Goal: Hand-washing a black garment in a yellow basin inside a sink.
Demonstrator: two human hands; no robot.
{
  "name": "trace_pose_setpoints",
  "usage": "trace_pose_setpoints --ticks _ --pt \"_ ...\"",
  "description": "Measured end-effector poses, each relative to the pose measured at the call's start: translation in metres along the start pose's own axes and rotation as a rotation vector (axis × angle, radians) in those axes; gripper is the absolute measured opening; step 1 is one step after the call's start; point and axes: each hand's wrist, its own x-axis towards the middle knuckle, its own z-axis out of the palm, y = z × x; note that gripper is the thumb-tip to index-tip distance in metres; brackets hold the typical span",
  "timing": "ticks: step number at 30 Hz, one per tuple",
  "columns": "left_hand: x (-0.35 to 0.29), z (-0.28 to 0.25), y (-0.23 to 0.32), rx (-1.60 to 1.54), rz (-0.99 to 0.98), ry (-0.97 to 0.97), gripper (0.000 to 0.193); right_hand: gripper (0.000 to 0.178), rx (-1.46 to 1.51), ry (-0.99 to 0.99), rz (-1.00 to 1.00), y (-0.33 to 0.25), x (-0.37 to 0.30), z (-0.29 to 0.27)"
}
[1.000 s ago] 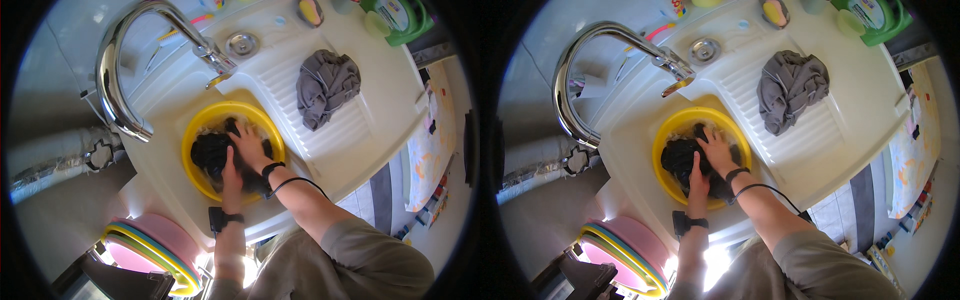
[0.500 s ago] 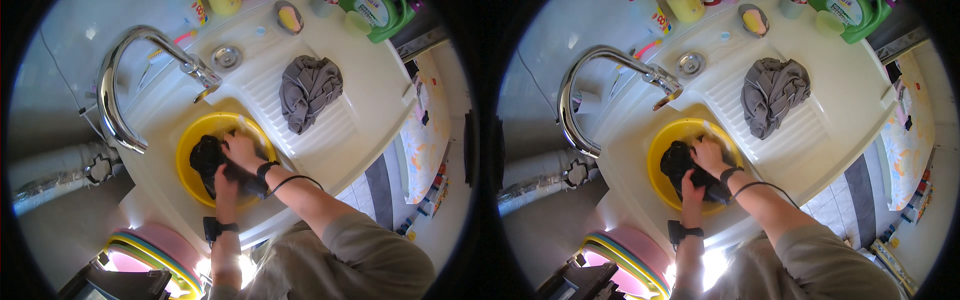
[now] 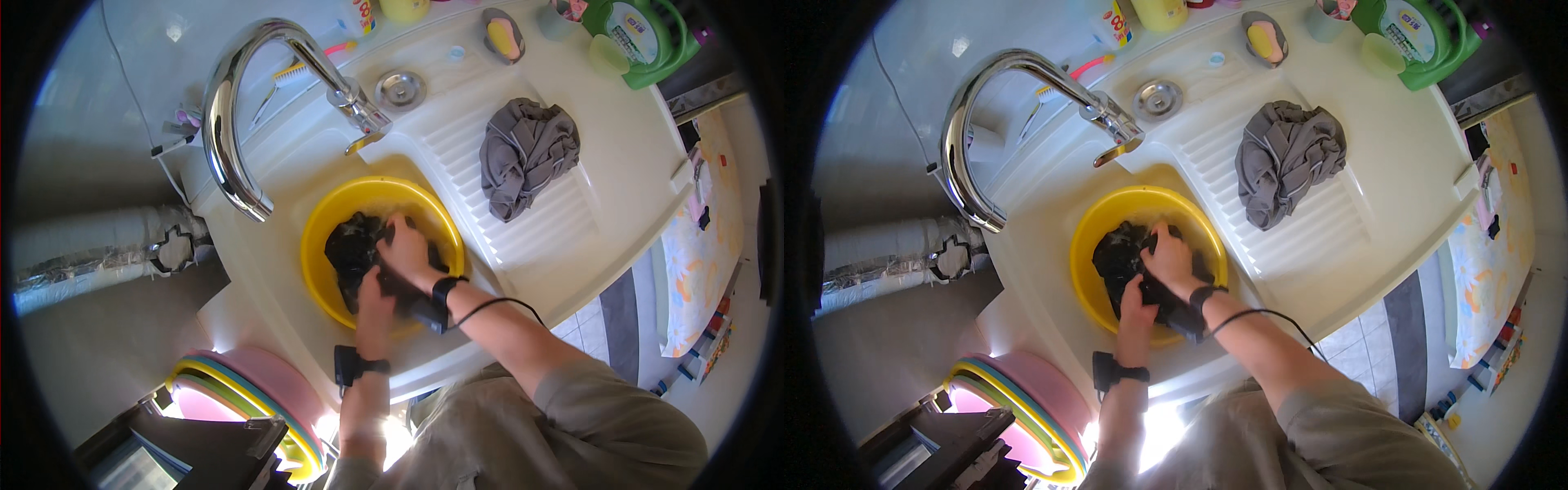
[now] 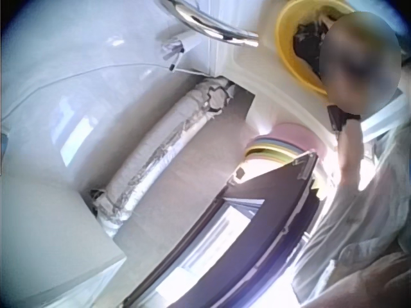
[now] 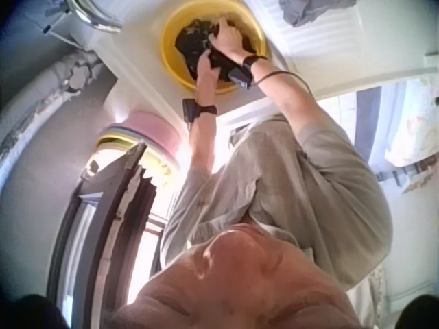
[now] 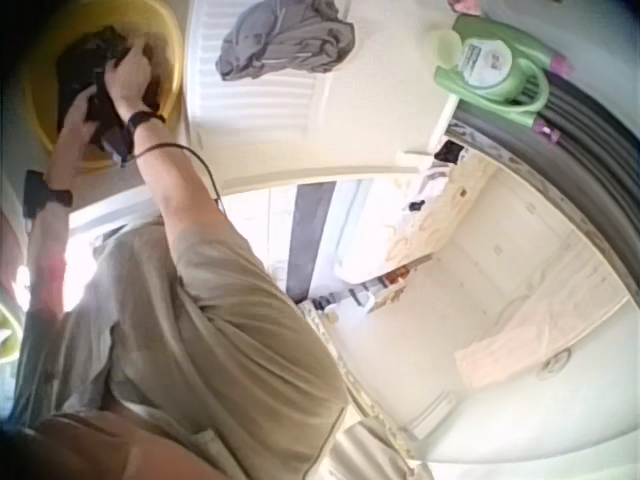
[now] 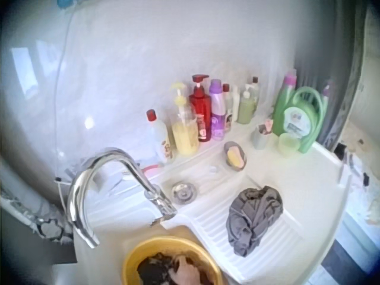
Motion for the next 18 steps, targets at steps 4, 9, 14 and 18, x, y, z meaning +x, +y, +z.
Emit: trace_pose_setpoints --ticks 4,9,14,18 --pt "-0.040 -0.011 0.018 0.211 0.240 -0.192 0.037 0.053 -0.309 -0.108 -0.192 0.007 0.013 -0.016" --pt "-0.034 0.038 0.012 -0.016 0.011 -0.257 0.061 0.059 0.054 -0.129 0.170 0.016 -0.023 0.034" --pt "0.004 -0.036 0.007 0.095 0.542 -0.397 0.048 0.043 0.183 -0.495 0.075 -0.066 -0.059 -0.023" --pt "0.003 -0.029 -0.014 0.632 0.556 -0.235 0.039 0.035 -0.024 -0.033 0.116 0.016 -0.007 0.009"
